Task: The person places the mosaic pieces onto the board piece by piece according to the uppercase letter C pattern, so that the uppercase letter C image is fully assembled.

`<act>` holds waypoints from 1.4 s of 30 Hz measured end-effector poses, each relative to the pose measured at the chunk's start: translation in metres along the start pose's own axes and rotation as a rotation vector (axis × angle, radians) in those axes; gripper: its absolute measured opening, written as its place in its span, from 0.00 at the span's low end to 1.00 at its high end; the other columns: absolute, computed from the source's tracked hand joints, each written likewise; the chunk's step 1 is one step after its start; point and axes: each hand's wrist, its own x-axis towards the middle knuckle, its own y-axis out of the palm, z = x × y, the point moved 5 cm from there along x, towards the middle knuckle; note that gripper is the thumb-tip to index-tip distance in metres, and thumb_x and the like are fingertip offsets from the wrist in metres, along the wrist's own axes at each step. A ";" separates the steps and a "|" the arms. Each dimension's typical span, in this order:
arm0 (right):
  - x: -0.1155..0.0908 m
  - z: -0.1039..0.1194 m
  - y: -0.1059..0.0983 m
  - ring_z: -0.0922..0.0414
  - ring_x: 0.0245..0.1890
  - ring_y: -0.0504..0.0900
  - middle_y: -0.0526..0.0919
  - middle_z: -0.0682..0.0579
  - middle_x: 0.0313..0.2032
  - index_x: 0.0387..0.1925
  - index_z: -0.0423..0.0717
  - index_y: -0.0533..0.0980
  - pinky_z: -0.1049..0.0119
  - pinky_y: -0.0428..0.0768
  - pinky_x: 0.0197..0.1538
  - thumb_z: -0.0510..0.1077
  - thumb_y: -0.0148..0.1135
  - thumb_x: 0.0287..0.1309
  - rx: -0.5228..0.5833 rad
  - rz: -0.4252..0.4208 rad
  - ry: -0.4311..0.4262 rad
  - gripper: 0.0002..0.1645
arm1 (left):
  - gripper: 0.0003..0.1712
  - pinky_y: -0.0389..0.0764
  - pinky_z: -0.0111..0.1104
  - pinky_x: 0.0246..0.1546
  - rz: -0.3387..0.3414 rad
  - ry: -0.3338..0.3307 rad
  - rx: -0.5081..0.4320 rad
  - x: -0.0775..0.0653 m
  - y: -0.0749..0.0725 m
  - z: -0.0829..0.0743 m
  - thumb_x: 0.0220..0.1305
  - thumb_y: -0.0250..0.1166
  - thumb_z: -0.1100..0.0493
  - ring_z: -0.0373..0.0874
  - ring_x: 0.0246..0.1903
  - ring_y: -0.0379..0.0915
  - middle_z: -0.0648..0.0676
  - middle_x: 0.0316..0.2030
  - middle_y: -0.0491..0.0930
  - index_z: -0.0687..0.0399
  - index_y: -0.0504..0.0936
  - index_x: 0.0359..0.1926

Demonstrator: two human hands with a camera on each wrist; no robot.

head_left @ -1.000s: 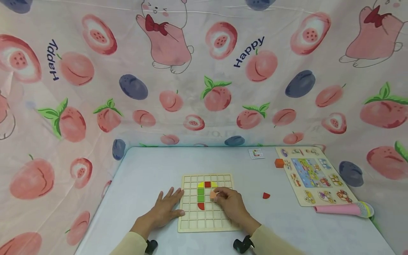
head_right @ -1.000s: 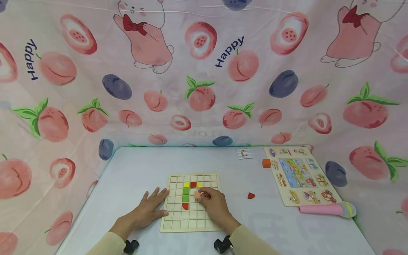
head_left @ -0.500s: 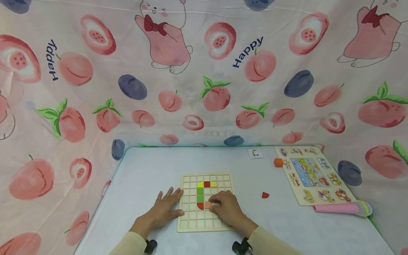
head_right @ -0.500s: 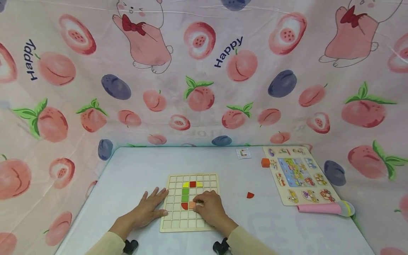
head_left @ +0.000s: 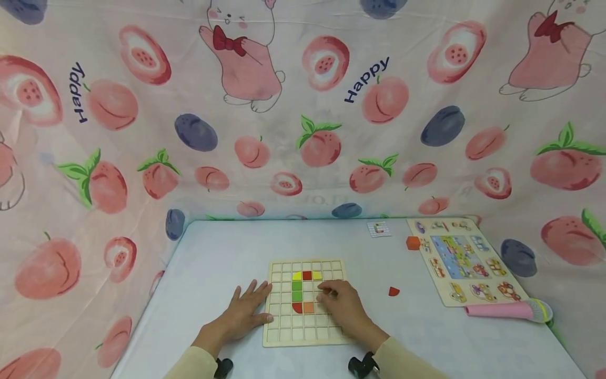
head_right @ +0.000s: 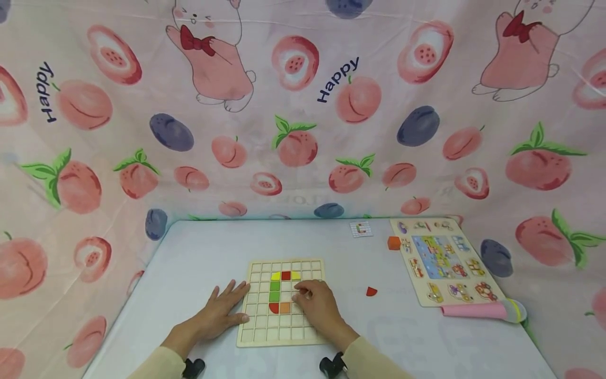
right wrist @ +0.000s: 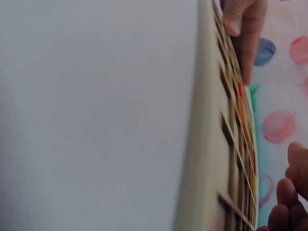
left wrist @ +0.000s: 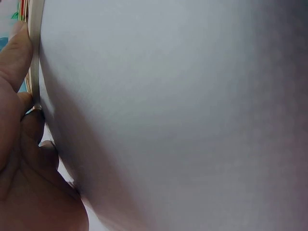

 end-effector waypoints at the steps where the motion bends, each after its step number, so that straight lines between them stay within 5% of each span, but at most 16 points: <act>1: 0.001 -0.002 -0.005 0.59 0.41 0.74 0.81 0.59 0.39 0.50 0.50 0.86 0.70 0.78 0.42 0.43 0.72 0.66 0.016 -0.026 0.022 0.12 | 0.51 0.30 0.61 0.83 0.001 0.000 0.001 0.000 0.000 0.000 0.66 0.70 0.37 0.57 0.85 0.37 0.52 0.83 0.55 0.50 0.61 0.82; 10: 0.003 -0.047 -0.081 0.53 0.45 0.77 0.84 0.49 0.45 0.57 0.46 0.84 0.63 0.77 0.45 0.44 0.70 0.69 -0.080 -0.172 0.163 0.17 | 0.52 0.29 0.61 0.83 -0.001 0.005 0.002 0.001 0.000 0.001 0.66 0.69 0.36 0.58 0.85 0.37 0.52 0.83 0.55 0.50 0.60 0.83; 17: -0.014 -0.096 -0.133 0.43 0.51 0.82 0.86 0.38 0.50 0.58 0.36 0.80 0.48 0.83 0.52 0.47 0.71 0.68 -0.242 -0.175 0.216 0.24 | 0.52 0.29 0.61 0.83 0.005 0.001 0.005 0.001 0.001 0.001 0.66 0.69 0.35 0.58 0.85 0.37 0.53 0.83 0.55 0.50 0.61 0.82; 22: -0.015 -0.109 -0.137 0.39 0.54 0.80 0.85 0.37 0.51 0.57 0.34 0.79 0.40 0.79 0.57 0.51 0.75 0.63 -0.293 -0.113 0.243 0.30 | 0.51 0.29 0.61 0.83 -0.002 -0.001 0.019 0.001 0.001 0.002 0.66 0.68 0.36 0.57 0.85 0.37 0.53 0.83 0.55 0.50 0.61 0.82; 28: -0.014 -0.106 -0.131 0.37 0.56 0.78 0.84 0.39 0.50 0.52 0.41 0.84 0.35 0.72 0.55 0.47 0.76 0.62 -0.342 -0.093 0.220 0.21 | 0.51 0.29 0.61 0.83 -0.003 0.002 0.003 0.001 0.001 0.003 0.67 0.68 0.36 0.58 0.85 0.38 0.53 0.83 0.55 0.50 0.61 0.82; 33: -0.015 -0.105 -0.133 0.35 0.60 0.79 0.85 0.36 0.55 0.58 0.39 0.82 0.33 0.76 0.63 0.43 0.74 0.64 -0.299 -0.086 0.229 0.23 | 0.52 0.30 0.62 0.83 -0.003 0.002 0.003 0.001 0.001 0.003 0.66 0.69 0.35 0.58 0.85 0.38 0.52 0.83 0.56 0.50 0.61 0.82; 42: -0.014 -0.103 -0.135 0.37 0.57 0.82 0.86 0.36 0.54 0.55 0.38 0.83 0.36 0.80 0.61 0.43 0.73 0.64 -0.301 -0.086 0.231 0.21 | 0.51 0.30 0.61 0.83 -0.001 0.008 0.002 0.000 0.000 0.002 0.67 0.69 0.37 0.57 0.85 0.37 0.52 0.83 0.55 0.50 0.61 0.82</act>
